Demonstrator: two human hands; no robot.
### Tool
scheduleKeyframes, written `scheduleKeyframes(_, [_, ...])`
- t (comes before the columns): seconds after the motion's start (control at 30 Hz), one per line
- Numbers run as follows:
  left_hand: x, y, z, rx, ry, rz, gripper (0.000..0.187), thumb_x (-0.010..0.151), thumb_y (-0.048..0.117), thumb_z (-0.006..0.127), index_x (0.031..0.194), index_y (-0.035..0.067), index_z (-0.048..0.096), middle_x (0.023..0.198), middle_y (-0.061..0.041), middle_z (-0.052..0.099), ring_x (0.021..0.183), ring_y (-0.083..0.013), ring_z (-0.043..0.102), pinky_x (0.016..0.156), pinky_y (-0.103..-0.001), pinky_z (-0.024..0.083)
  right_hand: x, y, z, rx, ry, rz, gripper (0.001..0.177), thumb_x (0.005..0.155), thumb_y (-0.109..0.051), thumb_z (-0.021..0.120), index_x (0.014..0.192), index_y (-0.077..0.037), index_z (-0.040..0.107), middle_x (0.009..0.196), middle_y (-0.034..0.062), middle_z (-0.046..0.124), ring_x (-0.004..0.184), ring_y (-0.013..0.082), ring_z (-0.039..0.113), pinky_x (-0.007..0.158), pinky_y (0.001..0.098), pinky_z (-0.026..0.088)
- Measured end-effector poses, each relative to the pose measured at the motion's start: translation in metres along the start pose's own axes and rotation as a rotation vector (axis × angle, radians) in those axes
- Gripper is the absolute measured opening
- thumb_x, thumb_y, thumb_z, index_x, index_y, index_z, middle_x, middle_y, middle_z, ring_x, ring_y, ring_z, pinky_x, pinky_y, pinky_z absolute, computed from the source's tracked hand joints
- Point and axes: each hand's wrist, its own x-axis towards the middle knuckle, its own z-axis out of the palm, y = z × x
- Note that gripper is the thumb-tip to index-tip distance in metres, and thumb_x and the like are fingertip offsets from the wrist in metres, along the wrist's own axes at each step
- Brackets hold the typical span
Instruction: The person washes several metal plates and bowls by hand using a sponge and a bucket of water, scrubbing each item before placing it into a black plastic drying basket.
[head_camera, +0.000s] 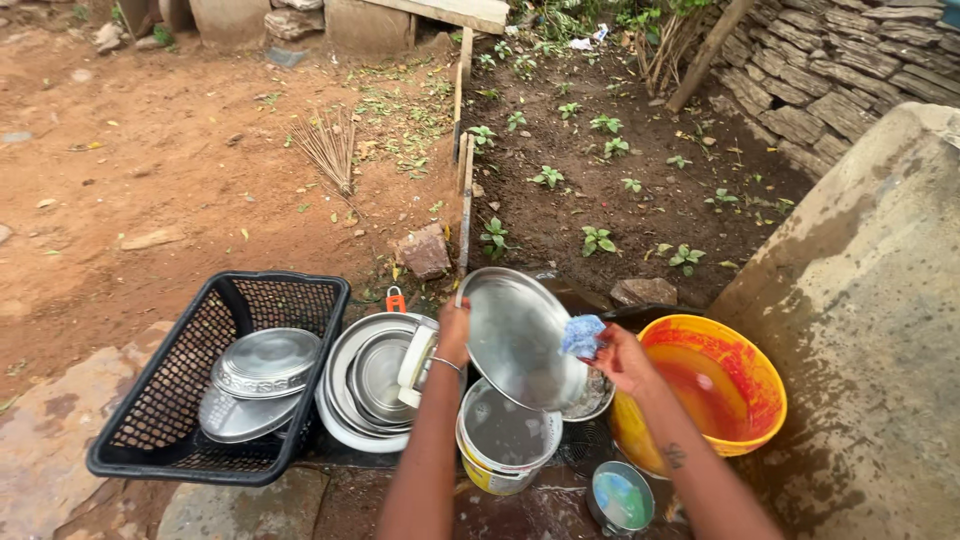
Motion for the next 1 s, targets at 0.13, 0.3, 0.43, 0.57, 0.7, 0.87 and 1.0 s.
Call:
scheduleKeyframes(0.13, [-0.014,-0.028,0.025,-0.090,-0.062,-0.056,0.017,0.099,0.010,0.047,0.096,0.012,0.063,0.085,0.002,0.056,0.080,-0.0136,0.050,0.073,-0.031,0.044,0.000,-0.018,-0.006,-0.260,-0.004,0.005,0.013,0.095,-0.004,0.053,0.108,-0.005,0.056,0.102,0.0129,0.069,0.088,0.0254,0.072,0.083,0.0470,0.063])
scheduleKeyframes(0.3, [-0.031,-0.037,0.050,-0.042,-0.159,-0.059,0.016,0.105,0.016,0.058,0.109,0.004,0.068,0.096,0.002,0.060,0.090,-0.0117,0.047,0.086,-0.031,0.041,0.022,-0.005,-0.025,-0.250,0.103,0.010,0.013,0.094,-0.010,0.058,0.103,-0.003,0.062,0.095,0.0124,0.069,0.080,0.0262,0.068,0.070,0.0433,0.059])
scheduleKeyframes(0.43, [-0.040,-0.039,0.055,-0.010,-0.183,-0.079,0.040,0.100,0.013,0.054,0.140,0.018,0.061,0.107,0.004,0.064,0.100,-0.0109,0.052,0.098,-0.029,0.039,0.032,0.004,-0.025,-0.315,0.285,-0.221,0.011,0.098,-0.014,0.063,0.104,-0.007,0.069,0.093,0.0070,0.069,0.079,0.0202,0.065,0.061,0.0360,0.050])
scheduleKeyframes(0.57, [-0.049,-0.034,0.053,0.015,-0.243,-0.148,0.051,0.103,0.013,0.051,0.153,0.022,0.051,0.125,0.007,0.061,0.118,-0.0050,0.050,0.108,-0.029,0.032,0.052,0.038,0.008,-0.889,0.480,-0.630,0.030,0.098,-0.021,0.060,0.125,-0.008,0.062,0.099,0.0118,0.070,0.083,0.0222,0.065,0.073,0.0360,0.051])
scheduleKeyframes(0.7, [-0.029,-0.040,0.048,-0.154,-0.360,-0.064,0.065,0.097,-0.001,0.046,0.157,0.023,0.055,0.127,-0.004,0.061,0.114,-0.0130,0.054,0.105,-0.030,0.042,0.010,0.118,0.067,-1.206,-0.041,-0.810,0.049,0.112,-0.041,0.032,0.143,-0.005,0.046,0.145,0.0382,0.040,0.134,0.0528,0.038,0.108,0.0595,0.028])
scheduleKeyframes(0.87, [-0.024,-0.002,0.004,-0.369,-0.317,0.019,0.051,0.103,0.012,0.049,0.153,0.020,0.052,0.130,-0.003,0.063,0.121,-0.0174,0.057,0.103,-0.038,0.053,-0.085,0.097,0.060,-1.716,-0.440,-0.644,0.088,0.101,-0.052,0.046,0.163,-0.001,0.009,0.173,0.0224,0.006,0.160,0.0349,0.005,0.128,0.0468,0.003])
scheduleKeyframes(1.0, [-0.051,0.022,0.014,-0.319,-0.306,-0.137,0.049,0.100,0.027,0.056,0.145,0.008,0.055,0.128,-0.012,0.068,0.112,-0.0270,0.064,0.095,-0.046,0.056,-0.041,0.040,0.075,-1.856,0.094,-1.092,0.106,0.093,-0.052,0.058,0.157,0.016,0.006,0.166,0.0346,0.005,0.155,0.0440,0.004,0.125,0.0513,0.005])
